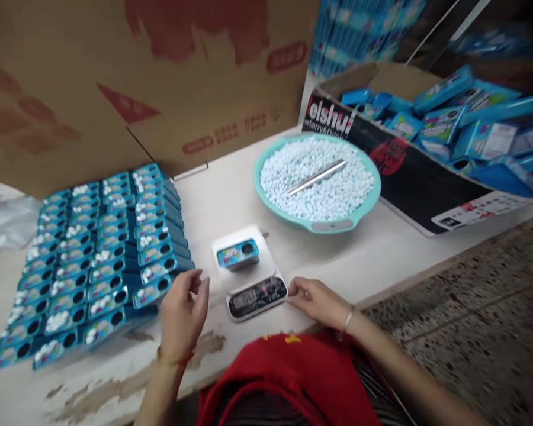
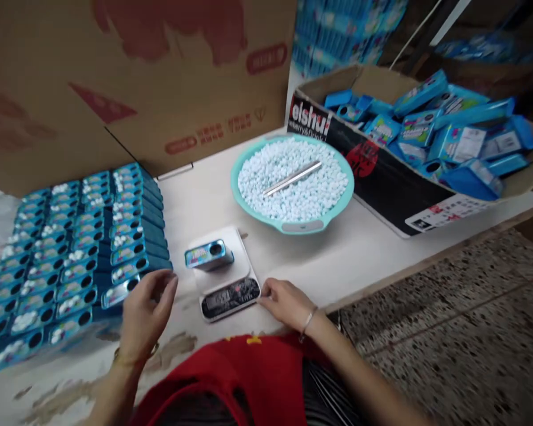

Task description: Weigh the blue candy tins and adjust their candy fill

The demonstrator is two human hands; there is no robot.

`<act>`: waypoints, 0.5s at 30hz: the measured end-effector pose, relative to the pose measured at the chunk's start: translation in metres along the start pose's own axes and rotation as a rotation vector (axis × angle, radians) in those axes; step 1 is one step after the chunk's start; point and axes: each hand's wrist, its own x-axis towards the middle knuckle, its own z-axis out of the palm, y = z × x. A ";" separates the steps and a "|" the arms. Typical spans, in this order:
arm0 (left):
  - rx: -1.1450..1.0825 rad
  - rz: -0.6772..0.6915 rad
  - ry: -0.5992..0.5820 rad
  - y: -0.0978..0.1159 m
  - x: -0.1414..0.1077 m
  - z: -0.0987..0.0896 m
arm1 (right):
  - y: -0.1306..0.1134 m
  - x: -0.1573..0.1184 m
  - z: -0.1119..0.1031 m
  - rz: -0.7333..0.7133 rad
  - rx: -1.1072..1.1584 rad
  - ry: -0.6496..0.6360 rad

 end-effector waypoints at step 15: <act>0.313 0.256 -0.262 0.010 0.264 0.003 | 0.027 0.035 0.018 0.007 0.575 0.026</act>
